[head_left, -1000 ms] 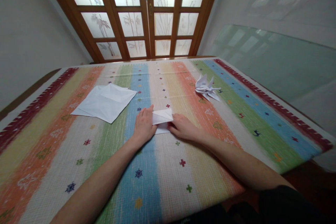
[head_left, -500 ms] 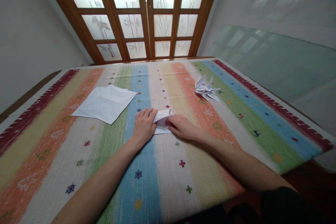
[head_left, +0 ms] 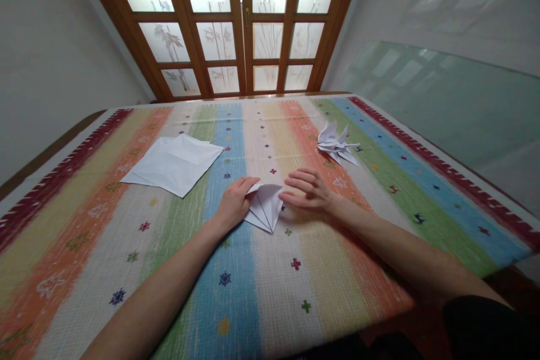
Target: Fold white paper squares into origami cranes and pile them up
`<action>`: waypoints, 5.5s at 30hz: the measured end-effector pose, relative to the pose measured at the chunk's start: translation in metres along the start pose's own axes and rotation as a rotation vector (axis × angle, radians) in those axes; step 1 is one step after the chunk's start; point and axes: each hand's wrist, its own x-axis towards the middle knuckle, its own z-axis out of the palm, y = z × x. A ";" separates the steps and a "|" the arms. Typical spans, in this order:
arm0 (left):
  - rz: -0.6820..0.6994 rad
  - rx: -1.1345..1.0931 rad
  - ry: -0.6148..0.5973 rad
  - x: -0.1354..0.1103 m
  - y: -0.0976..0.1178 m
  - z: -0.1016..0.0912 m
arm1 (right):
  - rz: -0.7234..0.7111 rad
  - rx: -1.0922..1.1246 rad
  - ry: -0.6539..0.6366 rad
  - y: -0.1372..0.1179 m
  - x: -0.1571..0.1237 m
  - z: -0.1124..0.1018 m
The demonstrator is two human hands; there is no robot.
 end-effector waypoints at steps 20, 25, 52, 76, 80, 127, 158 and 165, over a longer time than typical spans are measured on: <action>0.364 0.198 -0.073 -0.002 0.004 -0.005 | -0.350 -0.670 0.036 -0.031 0.024 -0.002; 0.299 0.334 -0.125 0.001 0.006 -0.003 | -0.314 -0.699 0.024 -0.038 0.030 -0.001; 0.174 0.438 -0.306 0.005 0.016 0.000 | -0.416 -0.388 0.234 0.030 0.014 -0.012; 0.232 0.412 -0.235 0.000 0.016 -0.002 | -0.087 -0.342 0.313 -0.007 0.056 0.009; 0.222 0.415 -0.244 0.001 0.016 -0.003 | -0.038 -0.146 0.633 0.001 0.043 0.024; -0.126 -0.260 0.356 0.036 0.022 -0.005 | 0.467 1.079 0.375 -0.010 0.060 0.004; -0.095 -0.482 0.419 0.040 0.027 -0.006 | 0.471 0.881 0.609 -0.028 0.066 0.008; -0.148 -0.515 0.467 0.040 0.026 -0.004 | 0.477 0.879 0.605 -0.032 0.067 0.009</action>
